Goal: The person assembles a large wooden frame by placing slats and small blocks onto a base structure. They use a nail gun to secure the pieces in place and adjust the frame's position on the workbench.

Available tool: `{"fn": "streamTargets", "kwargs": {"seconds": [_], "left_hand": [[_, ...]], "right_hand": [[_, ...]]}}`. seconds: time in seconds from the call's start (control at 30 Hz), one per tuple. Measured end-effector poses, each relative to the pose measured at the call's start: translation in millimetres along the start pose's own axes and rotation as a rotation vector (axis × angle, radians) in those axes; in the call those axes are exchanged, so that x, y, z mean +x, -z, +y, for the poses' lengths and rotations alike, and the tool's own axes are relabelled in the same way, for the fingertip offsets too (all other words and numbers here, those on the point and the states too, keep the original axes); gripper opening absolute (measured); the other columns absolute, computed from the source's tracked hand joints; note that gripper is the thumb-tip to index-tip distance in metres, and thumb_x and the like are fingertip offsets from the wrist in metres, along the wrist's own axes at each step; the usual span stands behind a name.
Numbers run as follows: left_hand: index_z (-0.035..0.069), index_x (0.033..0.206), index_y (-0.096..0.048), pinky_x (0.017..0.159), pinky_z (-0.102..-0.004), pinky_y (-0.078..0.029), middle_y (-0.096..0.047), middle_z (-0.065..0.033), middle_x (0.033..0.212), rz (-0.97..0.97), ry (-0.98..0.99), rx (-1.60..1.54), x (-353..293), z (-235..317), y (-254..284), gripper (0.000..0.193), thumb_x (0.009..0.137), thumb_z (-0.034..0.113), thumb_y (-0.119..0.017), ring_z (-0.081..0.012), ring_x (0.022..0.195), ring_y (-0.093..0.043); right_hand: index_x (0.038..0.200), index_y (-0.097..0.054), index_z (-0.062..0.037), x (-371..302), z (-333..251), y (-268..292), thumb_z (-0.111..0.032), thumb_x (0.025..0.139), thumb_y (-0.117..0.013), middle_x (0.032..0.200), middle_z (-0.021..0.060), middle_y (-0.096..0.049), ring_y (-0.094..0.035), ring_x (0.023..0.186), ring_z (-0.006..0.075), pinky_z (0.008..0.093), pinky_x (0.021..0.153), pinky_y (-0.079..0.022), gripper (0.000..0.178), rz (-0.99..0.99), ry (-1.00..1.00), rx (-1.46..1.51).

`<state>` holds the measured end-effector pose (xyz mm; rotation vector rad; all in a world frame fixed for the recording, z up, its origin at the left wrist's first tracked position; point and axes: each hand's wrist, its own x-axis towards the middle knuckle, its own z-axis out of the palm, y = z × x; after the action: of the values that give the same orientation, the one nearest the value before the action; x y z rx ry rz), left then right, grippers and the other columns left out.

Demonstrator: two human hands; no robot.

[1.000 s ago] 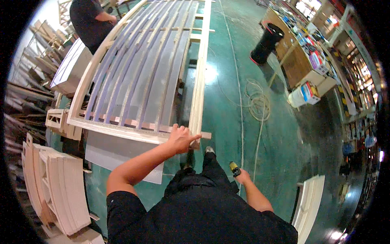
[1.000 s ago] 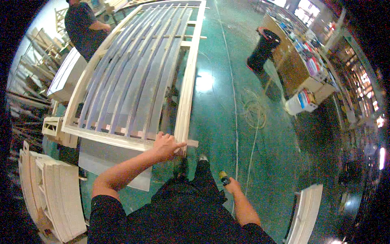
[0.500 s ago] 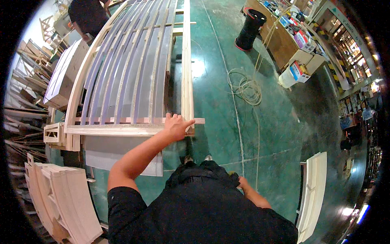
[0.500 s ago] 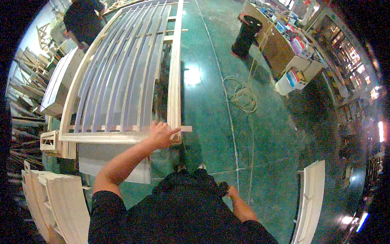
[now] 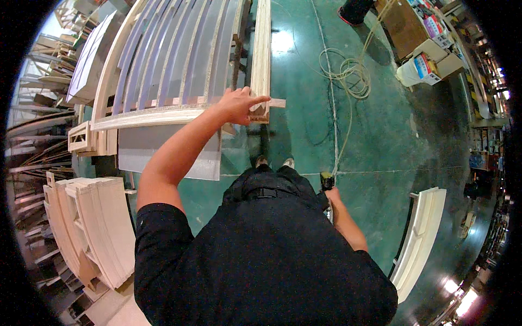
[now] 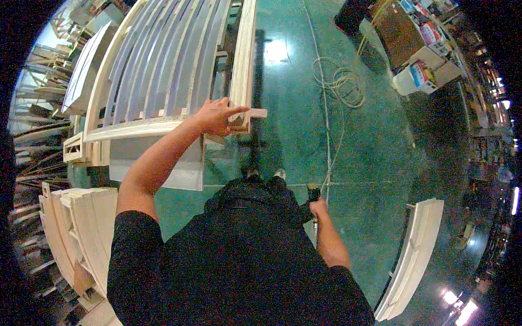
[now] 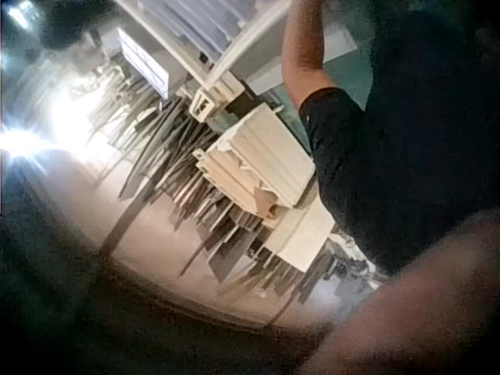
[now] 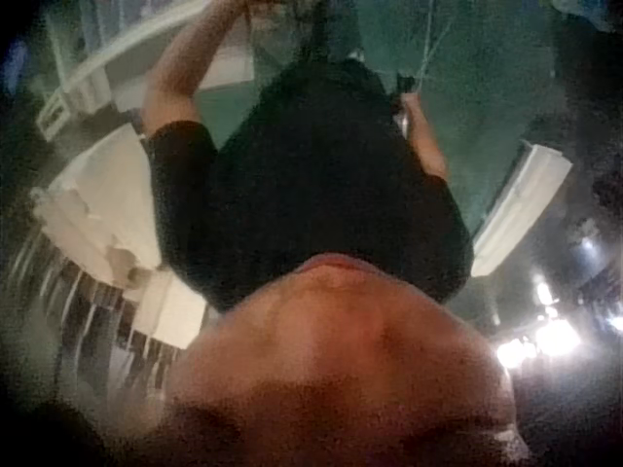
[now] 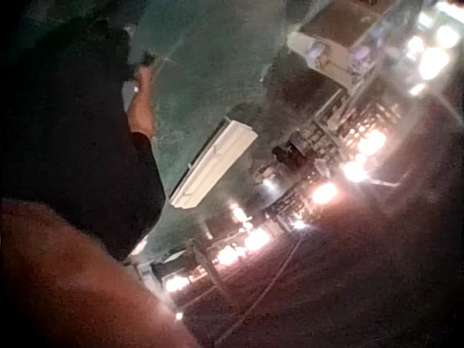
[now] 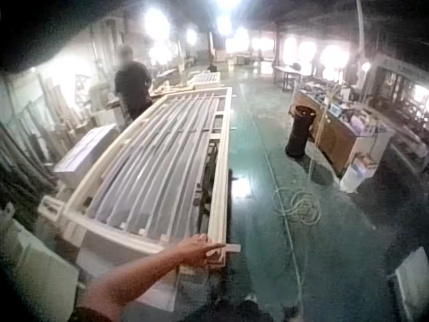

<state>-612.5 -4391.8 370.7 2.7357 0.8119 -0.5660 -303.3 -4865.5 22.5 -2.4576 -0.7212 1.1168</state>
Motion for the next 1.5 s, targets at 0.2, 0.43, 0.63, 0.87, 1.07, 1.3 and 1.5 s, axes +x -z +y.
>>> {"fn": "streamTargets", "kwargs": {"seconds": [0.2,0.43,0.63,0.87,1.07,1.3,1.5], "left_hand": [[0.048,0.159,-0.021,0.083,-0.0543,-0.048,-0.064,-0.0160,0.109,-0.033,0.000,-0.090,13.1,-7.1,-17.4,0.101,0.076,0.032,-0.079,-0.0359,0.104,-0.065],[0.047,0.158,-0.021,0.090,-0.0626,-0.043,-0.062,-0.0168,0.117,-0.011,0.111,0.024,19.1,15.9,-4.6,0.105,0.073,0.034,-0.082,-0.0350,0.112,-0.061],[0.040,0.150,-0.040,0.095,-0.0636,-0.039,-0.062,-0.0145,0.117,0.066,0.204,-0.058,23.5,29.3,-9.1,0.089,0.071,0.039,-0.083,-0.0344,0.115,-0.060],[0.040,0.146,-0.046,0.098,-0.0663,-0.037,-0.064,-0.0118,0.117,0.132,0.219,-0.053,20.8,35.5,-7.9,0.082,0.073,0.040,-0.082,-0.0331,0.116,-0.061],[0.041,0.148,-0.044,0.101,-0.0685,-0.034,-0.063,-0.0126,0.121,0.052,0.256,-0.061,19.2,42.4,-7.6,0.084,0.073,0.038,-0.081,-0.0323,0.118,-0.061],[0.044,0.155,-0.030,0.103,-0.0682,-0.033,-0.061,-0.0161,0.126,-0.033,0.088,-0.027,9.3,27.9,1.4,0.107,0.066,0.041,-0.088,-0.0357,0.122,-0.057],[0.017,0.146,-0.052,0.105,-0.0498,-0.044,-0.064,-0.0134,0.127,0.442,-0.176,-0.544,-15.6,-33.9,6.5,0.072,0.081,0.018,-0.082,-0.0351,0.121,-0.059]], "right_hand": [[0.100,-0.070,-0.0011,4.2,6.9,-7.5,-0.020,0.074,-0.066,0.088,0.0234,-0.073,-0.072,0.082,0.0403,0.0488,0.072,-0.057,0.032,-0.071,-0.033,-0.272],[0.112,-0.069,-0.0041,-11.6,19.1,2.1,-0.022,0.075,-0.066,0.106,0.0258,-0.072,-0.068,0.100,0.0447,0.0508,0.087,-0.055,0.042,-0.197,-0.069,-0.271],[0.117,-0.069,-0.0077,-20.2,30.0,-9.1,-0.026,0.076,-0.069,0.112,0.0243,-0.071,-0.068,0.103,0.0432,0.0489,0.088,-0.055,0.045,-0.225,-0.163,-0.257],[0.108,-0.071,-0.0028,-20.8,13.3,-14.7,-0.035,0.072,-0.075,0.103,0.0233,-0.073,-0.070,0.099,0.0425,0.0471,0.084,-0.053,0.049,-0.171,-0.115,-0.198],[0.113,-0.069,-0.0061,-14.0,11.3,-19.8,-0.024,0.079,-0.068,0.103,0.0233,-0.073,-0.070,0.096,0.0444,0.0501,0.080,-0.055,0.037,-0.176,-0.073,-0.172],[0.115,-0.068,-0.0058,-26.0,2.7,-15.3,-0.022,0.083,-0.065,0.105,0.0252,-0.072,-0.068,0.102,0.0451,0.0511,0.083,-0.053,0.036,-0.162,-0.045,-0.180],[0.117,-0.068,-0.0060,-34.9,-8.8,-3.5,-0.022,0.083,-0.067,0.106,0.0246,-0.072,-0.068,0.102,0.0438,0.0503,0.085,-0.054,0.038,-0.164,-0.015,-0.140]]}}
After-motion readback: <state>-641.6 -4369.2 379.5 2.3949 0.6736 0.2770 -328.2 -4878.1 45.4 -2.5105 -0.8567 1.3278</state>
